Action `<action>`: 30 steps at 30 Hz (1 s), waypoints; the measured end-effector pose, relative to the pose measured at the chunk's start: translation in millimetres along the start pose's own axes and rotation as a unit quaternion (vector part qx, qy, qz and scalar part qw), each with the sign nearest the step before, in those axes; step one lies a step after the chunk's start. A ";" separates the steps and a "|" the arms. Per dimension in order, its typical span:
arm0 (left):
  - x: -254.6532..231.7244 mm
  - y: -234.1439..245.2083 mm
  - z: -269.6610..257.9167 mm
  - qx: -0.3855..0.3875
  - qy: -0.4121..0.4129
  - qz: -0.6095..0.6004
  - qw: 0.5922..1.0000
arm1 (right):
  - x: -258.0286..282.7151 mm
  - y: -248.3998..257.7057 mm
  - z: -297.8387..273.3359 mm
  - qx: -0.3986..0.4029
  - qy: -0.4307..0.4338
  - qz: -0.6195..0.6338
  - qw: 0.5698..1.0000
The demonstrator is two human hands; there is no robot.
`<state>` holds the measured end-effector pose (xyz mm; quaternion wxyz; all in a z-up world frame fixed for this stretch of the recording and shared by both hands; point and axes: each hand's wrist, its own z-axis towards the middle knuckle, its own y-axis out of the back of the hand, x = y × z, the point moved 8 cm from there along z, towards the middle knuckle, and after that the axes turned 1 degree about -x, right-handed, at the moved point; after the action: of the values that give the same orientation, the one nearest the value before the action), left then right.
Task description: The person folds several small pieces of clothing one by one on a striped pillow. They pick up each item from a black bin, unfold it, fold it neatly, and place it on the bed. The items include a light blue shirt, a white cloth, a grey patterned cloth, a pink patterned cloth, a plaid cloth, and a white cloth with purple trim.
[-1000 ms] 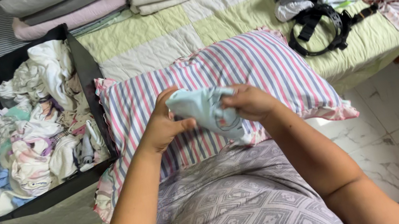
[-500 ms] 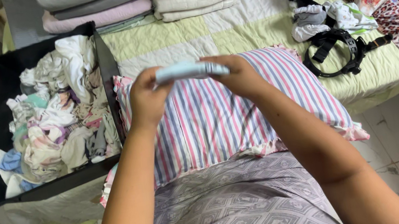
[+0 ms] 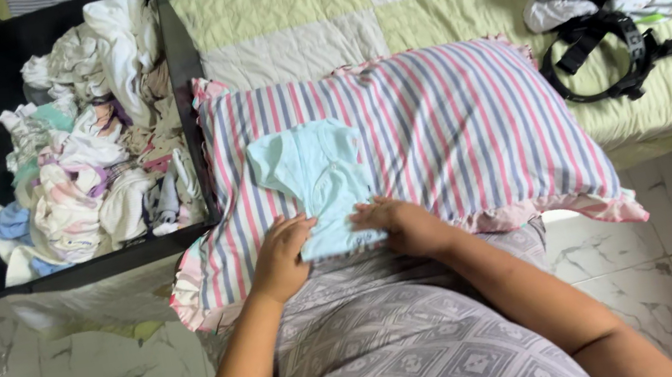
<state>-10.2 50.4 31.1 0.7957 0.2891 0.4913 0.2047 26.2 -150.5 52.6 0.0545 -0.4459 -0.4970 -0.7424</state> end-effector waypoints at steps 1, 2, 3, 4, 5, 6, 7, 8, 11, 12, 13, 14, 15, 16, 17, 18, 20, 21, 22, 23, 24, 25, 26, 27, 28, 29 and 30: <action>8.4 -1.7 -0.6 0.002 0.053 -0.006 0.999 | -4.7 4.6 3.1 -0.008 -0.029 0.047 0.998; 15.6 -3.5 -1.9 0.005 0.106 -0.011 0.994 | -7.6 7.5 7.2 -0.016 -0.058 0.094 0.994; 22.3 -6.7 -1.0 0.005 0.157 -0.018 0.987 | -23.8 11.0 9.2 -0.032 -0.170 0.140 0.975; 25.1 -5.4 2.8 -0.025 0.175 -0.046 0.983 | -38.2 11.2 8.5 -0.048 -0.280 0.183 0.941; 26.5 -8.1 2.6 -0.052 0.195 -0.076 0.977 | -48.9 5.4 -1.6 -0.060 -0.390 0.225 0.891; 28.8 -11.5 3.3 -0.079 0.214 -0.105 0.968 | -49.6 9.1 2.6 -0.085 -0.396 0.194 0.894; 34.3 -14.3 4.2 -0.094 0.246 -0.094 0.960 | -50.2 12.0 8.2 -0.110 -0.399 0.164 0.895; 39.6 -16.9 5.5 -0.108 0.278 -0.084 0.951 | -49.4 15.2 8.8 -0.134 -0.402 0.134 0.896; 55.0 -18.5 14.7 -0.122 0.345 -0.053 0.929 | -43.3 30.2 26.3 -0.215 -0.351 0.068 0.909; 59.6 -19.0 18.2 -0.122 0.364 -0.045 0.922 | -43.8 33.3 31.3 -0.232 -0.340 0.071 0.909; 62.0 -22.6 18.4 -0.115 0.377 -0.038 0.918 | -44.4 34.4 31.8 -0.247 -0.332 0.073 0.908; 64.8 -26.4 17.6 -0.107 0.390 -0.031 0.914 | -45.8 34.9 31.5 -0.261 -0.324 0.075 0.906; 66.6 -30.4 14.3 -0.098 0.404 -0.024 0.909 | -47.7 31.9 27.9 -0.260 -0.324 0.079 0.906; 62.1 -23.9 14.6 -0.161 0.363 -0.042 0.917 | -49.5 28.8 24.0 -0.259 -0.325 0.083 0.906; 58.9 -14.7 17.0 -0.224 0.318 -0.059 0.919 | -51.8 28.0 21.6 -0.259 -0.323 0.086 0.906; 55.3 -4.4 18.5 -0.285 0.271 -0.076 0.916 | -48.1 25.1 22.8 -0.234 -0.280 0.096 0.926; 53.5 11.9 23.6 -0.330 0.231 -0.035 0.915 | -37.7 19.2 16.8 -0.179 -0.192 0.115 0.958; 53.2 23.1 25.3 -0.352 0.211 -0.012 0.912 | -32.4 14.1 11.0 -0.133 -0.153 0.135 0.970; 61.0 26.2 30.7 -0.330 0.238 -0.022 0.913 | -26.9 10.6 3.9 -0.087 -0.113 0.154 0.978; 69.3 31.2 38.4 -0.309 0.264 -0.031 0.913 | -20.5 5.7 1.3 -0.041 -0.070 0.171 0.982; 75.1 34.4 45.0 -0.288 0.289 -0.039 0.912 | -20.2 2.3 -2.6 -0.021 -0.071 0.147 0.986; 81.2 32.0 49.3 -0.242 0.334 -0.039 0.910 | -19.6 -1.0 -8.3 -0.003 -0.074 0.125 0.989; 86.1 27.4 51.6 -0.195 0.379 -0.038 0.904 | -20.2 -4.5 -10.6 0.014 -0.077 0.102 0.992; 90.4 18.6 52.8 -0.145 0.421 -0.039 0.895 | -18.6 -5.0 -12.6 0.007 -0.066 0.086 0.994; 89.2 17.4 58.5 -0.133 0.410 0.010 0.902 | -17.3 -5.9 -13.3 0.000 -0.055 0.069 0.996; 87.3 12.1 60.5 -0.119 0.399 0.057 0.907 | -15.6 -7.9 -15.1 -0.007 -0.046 0.052 0.998; 87.5 6.7 60.9 -0.104 0.387 0.104 0.910 | -15.8 -11.2 -17.8 -0.008 -0.053 0.058 0.997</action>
<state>82.3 93.1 -1.2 0.5429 0.1517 0.7040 0.4320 18.9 -164.6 31.6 0.0671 -0.5132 -0.4669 -0.7170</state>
